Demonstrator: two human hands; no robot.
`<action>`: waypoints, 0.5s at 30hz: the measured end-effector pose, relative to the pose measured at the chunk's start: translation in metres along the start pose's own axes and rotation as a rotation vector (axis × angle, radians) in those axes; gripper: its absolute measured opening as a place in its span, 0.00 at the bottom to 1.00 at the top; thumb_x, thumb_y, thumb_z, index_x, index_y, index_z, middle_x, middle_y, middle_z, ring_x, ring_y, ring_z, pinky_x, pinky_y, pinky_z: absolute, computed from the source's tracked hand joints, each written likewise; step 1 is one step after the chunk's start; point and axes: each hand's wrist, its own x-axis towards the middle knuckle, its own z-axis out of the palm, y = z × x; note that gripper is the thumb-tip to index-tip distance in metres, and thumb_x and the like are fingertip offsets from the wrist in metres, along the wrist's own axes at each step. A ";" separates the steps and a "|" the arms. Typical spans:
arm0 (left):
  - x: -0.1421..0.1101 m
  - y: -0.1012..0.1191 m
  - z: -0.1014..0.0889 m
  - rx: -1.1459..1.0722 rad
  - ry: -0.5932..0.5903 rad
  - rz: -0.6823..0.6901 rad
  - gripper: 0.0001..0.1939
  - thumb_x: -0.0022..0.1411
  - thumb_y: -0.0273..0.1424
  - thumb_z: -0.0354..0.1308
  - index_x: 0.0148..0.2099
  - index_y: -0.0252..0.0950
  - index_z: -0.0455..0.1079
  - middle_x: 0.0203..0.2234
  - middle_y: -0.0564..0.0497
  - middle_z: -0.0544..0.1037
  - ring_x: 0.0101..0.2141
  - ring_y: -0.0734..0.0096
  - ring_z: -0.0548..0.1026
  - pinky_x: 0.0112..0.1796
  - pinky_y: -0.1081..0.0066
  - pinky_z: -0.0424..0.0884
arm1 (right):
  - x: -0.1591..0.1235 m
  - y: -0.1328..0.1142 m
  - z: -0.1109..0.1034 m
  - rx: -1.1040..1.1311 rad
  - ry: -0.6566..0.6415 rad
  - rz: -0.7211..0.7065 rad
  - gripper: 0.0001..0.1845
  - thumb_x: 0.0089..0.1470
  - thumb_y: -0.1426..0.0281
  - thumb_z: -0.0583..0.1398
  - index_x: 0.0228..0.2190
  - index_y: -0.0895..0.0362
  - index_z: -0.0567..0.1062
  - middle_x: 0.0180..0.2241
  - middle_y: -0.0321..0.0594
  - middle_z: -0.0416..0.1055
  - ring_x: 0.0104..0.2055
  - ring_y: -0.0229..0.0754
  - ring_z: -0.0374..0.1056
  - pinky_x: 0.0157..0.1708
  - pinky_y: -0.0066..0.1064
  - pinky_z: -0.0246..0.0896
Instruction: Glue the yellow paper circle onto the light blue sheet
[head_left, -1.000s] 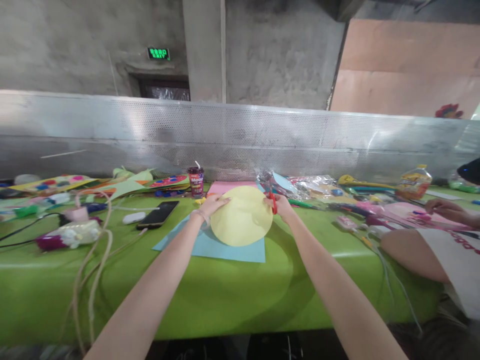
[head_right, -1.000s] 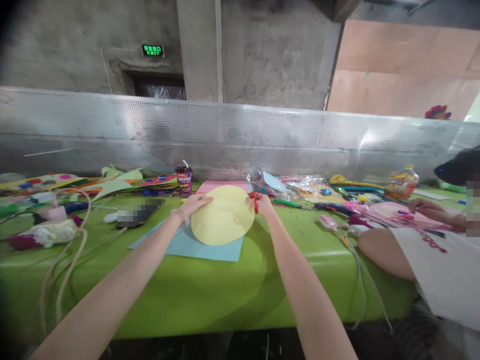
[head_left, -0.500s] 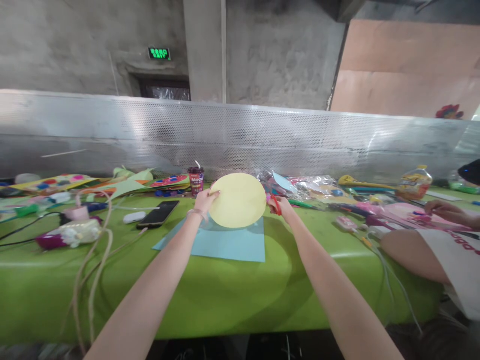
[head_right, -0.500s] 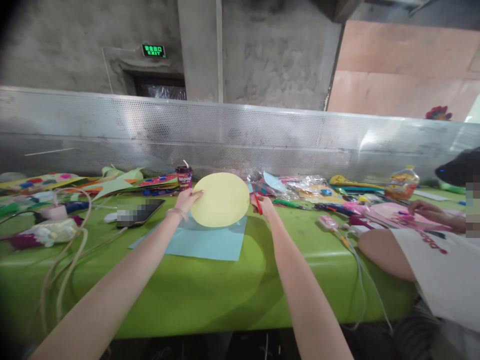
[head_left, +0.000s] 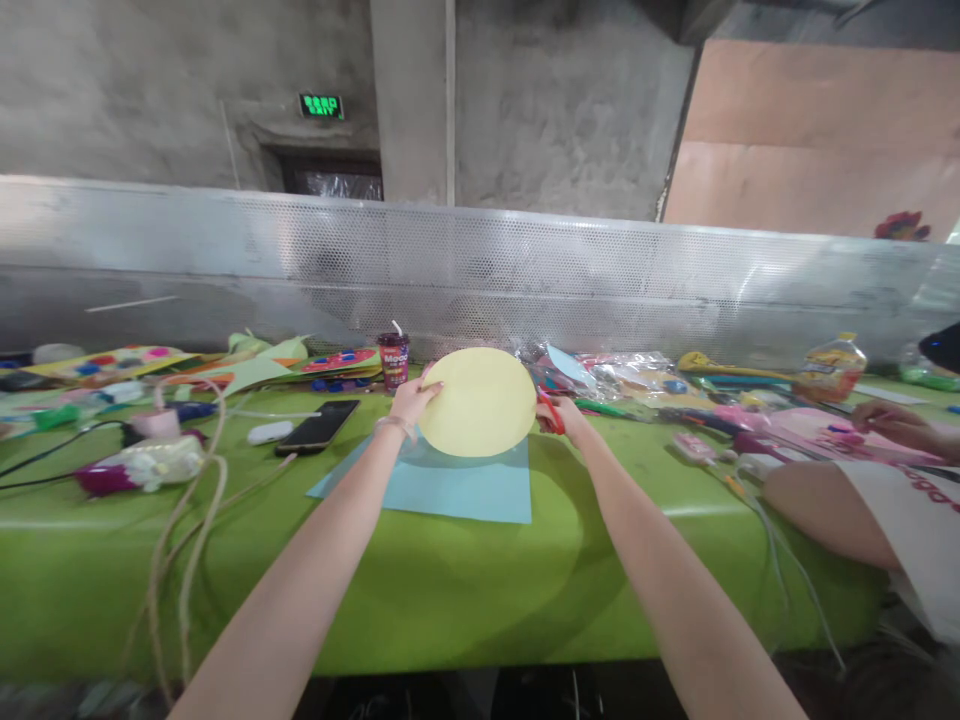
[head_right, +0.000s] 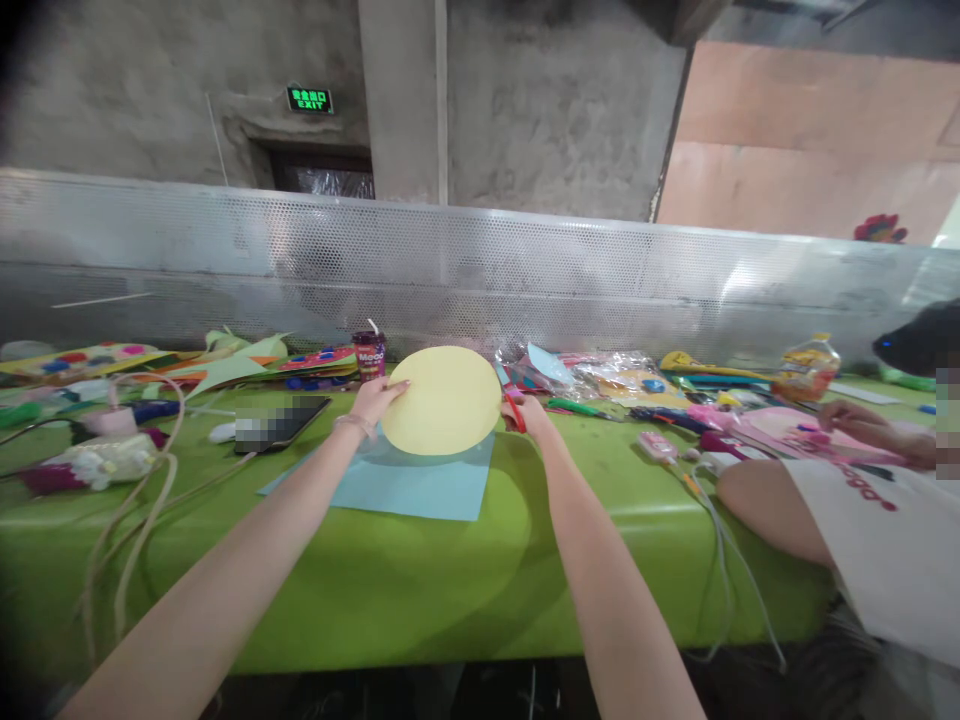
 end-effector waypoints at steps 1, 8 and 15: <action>0.000 0.000 0.000 0.000 0.002 -0.003 0.11 0.61 0.34 0.55 0.41 0.31 0.68 0.36 0.49 0.73 0.34 0.69 0.73 0.35 0.65 0.71 | 0.000 0.000 0.000 -0.004 -0.003 -0.001 0.12 0.56 0.64 0.56 0.37 0.61 0.70 0.33 0.37 0.69 0.29 0.34 0.66 0.27 0.29 0.65; 0.001 -0.002 0.000 -0.013 0.012 -0.025 0.13 0.62 0.36 0.53 0.43 0.31 0.67 0.36 0.49 0.73 0.33 0.70 0.73 0.34 0.66 0.71 | 0.001 0.001 0.000 -0.009 -0.025 0.004 0.12 0.56 0.64 0.56 0.37 0.61 0.70 0.32 0.36 0.69 0.28 0.33 0.66 0.26 0.28 0.64; 0.000 0.001 -0.001 -0.002 0.014 -0.046 0.12 0.62 0.35 0.53 0.43 0.31 0.67 0.37 0.49 0.73 0.34 0.70 0.73 0.35 0.66 0.71 | 0.003 0.004 0.000 0.014 -0.026 0.006 0.13 0.56 0.64 0.56 0.38 0.61 0.70 0.34 0.38 0.69 0.30 0.34 0.66 0.28 0.29 0.65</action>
